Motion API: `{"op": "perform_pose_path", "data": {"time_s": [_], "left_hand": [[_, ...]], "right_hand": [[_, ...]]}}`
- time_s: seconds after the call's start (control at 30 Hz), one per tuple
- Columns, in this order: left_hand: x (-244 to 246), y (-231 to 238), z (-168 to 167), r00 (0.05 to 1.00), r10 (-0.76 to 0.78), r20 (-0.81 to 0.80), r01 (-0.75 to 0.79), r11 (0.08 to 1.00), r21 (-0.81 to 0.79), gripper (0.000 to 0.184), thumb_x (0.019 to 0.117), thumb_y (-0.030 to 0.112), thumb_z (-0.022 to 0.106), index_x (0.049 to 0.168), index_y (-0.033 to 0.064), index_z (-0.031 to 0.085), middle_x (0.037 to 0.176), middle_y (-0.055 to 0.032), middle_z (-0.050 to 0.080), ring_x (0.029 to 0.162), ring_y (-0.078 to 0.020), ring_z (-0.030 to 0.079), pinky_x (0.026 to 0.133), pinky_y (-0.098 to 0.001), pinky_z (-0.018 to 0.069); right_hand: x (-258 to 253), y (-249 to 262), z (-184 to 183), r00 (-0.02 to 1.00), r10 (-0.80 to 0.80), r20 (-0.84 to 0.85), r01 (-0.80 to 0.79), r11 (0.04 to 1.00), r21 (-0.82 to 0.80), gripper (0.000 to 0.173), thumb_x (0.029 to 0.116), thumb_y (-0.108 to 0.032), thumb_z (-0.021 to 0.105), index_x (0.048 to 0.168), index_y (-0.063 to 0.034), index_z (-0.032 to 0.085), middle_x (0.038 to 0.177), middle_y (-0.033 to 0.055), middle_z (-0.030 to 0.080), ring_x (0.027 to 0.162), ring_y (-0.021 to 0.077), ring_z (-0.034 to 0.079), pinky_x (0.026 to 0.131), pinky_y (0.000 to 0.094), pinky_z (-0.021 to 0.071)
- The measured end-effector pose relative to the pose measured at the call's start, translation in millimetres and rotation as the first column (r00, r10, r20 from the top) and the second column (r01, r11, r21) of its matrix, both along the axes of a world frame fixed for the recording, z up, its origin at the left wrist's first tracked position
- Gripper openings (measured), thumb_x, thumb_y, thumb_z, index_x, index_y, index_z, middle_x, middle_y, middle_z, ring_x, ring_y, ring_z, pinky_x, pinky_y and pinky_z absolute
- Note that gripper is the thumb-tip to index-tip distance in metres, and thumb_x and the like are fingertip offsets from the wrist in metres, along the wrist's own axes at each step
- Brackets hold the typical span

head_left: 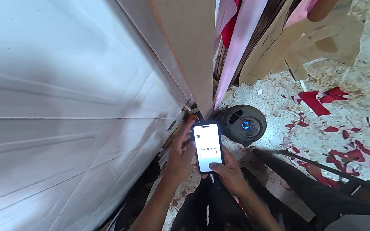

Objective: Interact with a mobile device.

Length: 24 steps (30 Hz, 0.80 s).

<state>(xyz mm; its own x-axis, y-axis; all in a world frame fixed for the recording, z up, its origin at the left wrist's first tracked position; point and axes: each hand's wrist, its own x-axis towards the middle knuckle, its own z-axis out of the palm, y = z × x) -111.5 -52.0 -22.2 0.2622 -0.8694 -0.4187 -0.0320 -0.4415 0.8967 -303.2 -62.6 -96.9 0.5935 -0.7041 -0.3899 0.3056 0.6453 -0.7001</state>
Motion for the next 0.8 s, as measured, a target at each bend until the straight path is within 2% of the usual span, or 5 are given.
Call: {"op": "perform_pose_path", "data": {"time_s": [0.17, 0.3, 0.43, 0.6, 0.8], "left_hand": [[5.3, -0.2, -2.2, 0.989, 0.145, 0.011, -0.145, 0.989, -0.012, 0.056, 0.1032, 0.013, 0.055, 0.155, 0.0337, 0.044, 0.120, -0.0063, 0.070, 0.092, -0.0241, 0.070, 0.074, -0.0406, 0.0617], [10.1, -4.0, 6.9, 0.976, 0.219, -0.015, -0.218, 0.976, 0.008, 0.056, 0.1041, 0.014, 0.055, 0.154, 0.0357, 0.044, 0.120, -0.0083, 0.070, 0.091, -0.0268, 0.071, 0.071, -0.0442, 0.0627], [13.1, -3.0, 18.0, 0.976, 0.206, -0.070, -0.208, 0.978, -0.020, 0.058, 0.1037, 0.013, 0.056, 0.156, 0.0349, 0.042, 0.124, -0.0096, 0.069, 0.098, -0.0282, 0.071, 0.082, -0.0460, 0.0616], [7.2, -5.3, 18.1, 0.953, 0.288, -0.091, -0.293, 0.955, -0.053, 0.057, 0.1023, 0.016, 0.059, 0.154, 0.0350, 0.046, 0.121, -0.0101, 0.069, 0.092, -0.0275, 0.070, 0.078, -0.0442, 0.0614], [7.1, 2.3, 24.2, 0.931, 0.331, -0.151, -0.349, 0.930, -0.112, 0.056, 0.1032, 0.019, 0.057, 0.155, 0.0359, 0.044, 0.131, -0.0073, 0.067, 0.104, -0.0266, 0.070, 0.088, -0.0474, 0.0606]], "right_hand": [[7.6, -6.4, 8.2, 0.992, -0.122, -0.012, 0.120, 0.988, -0.094, 0.071, 0.0936, -0.017, 0.065, 0.158, -0.0227, 0.036, 0.129, 0.0238, 0.061, 0.097, 0.0396, 0.071, 0.066, 0.0523, 0.0645], [7.9, -19.1, 15.9, 0.993, -0.117, 0.008, 0.117, 0.982, -0.148, 0.059, 0.0978, -0.013, 0.059, 0.155, -0.0193, 0.046, 0.129, 0.0232, 0.062, 0.092, 0.0384, 0.071, 0.066, 0.0518, 0.0643], [5.5, -32.2, 22.0, 0.998, -0.062, -0.033, 0.054, 0.978, -0.204, 0.056, 0.0987, -0.011, 0.056, 0.153, -0.0222, 0.049, 0.129, 0.0200, 0.065, 0.092, 0.0366, 0.071, 0.068, 0.0509, 0.0645], [5.3, -45.6, 35.4, 1.000, -0.022, -0.018, 0.017, 0.975, -0.220, 0.059, 0.0971, -0.014, 0.059, 0.154, -0.0207, 0.047, 0.127, 0.0231, 0.064, 0.093, 0.0374, 0.071, 0.070, 0.0510, 0.0638], [8.9, -56.4, 51.0, 0.998, 0.063, -0.017, -0.066, 0.967, -0.247, 0.062, 0.0959, -0.017, 0.061, 0.156, -0.0181, 0.044, 0.130, 0.0237, 0.062, 0.098, 0.0368, 0.070, 0.073, 0.0510, 0.0636]]}}
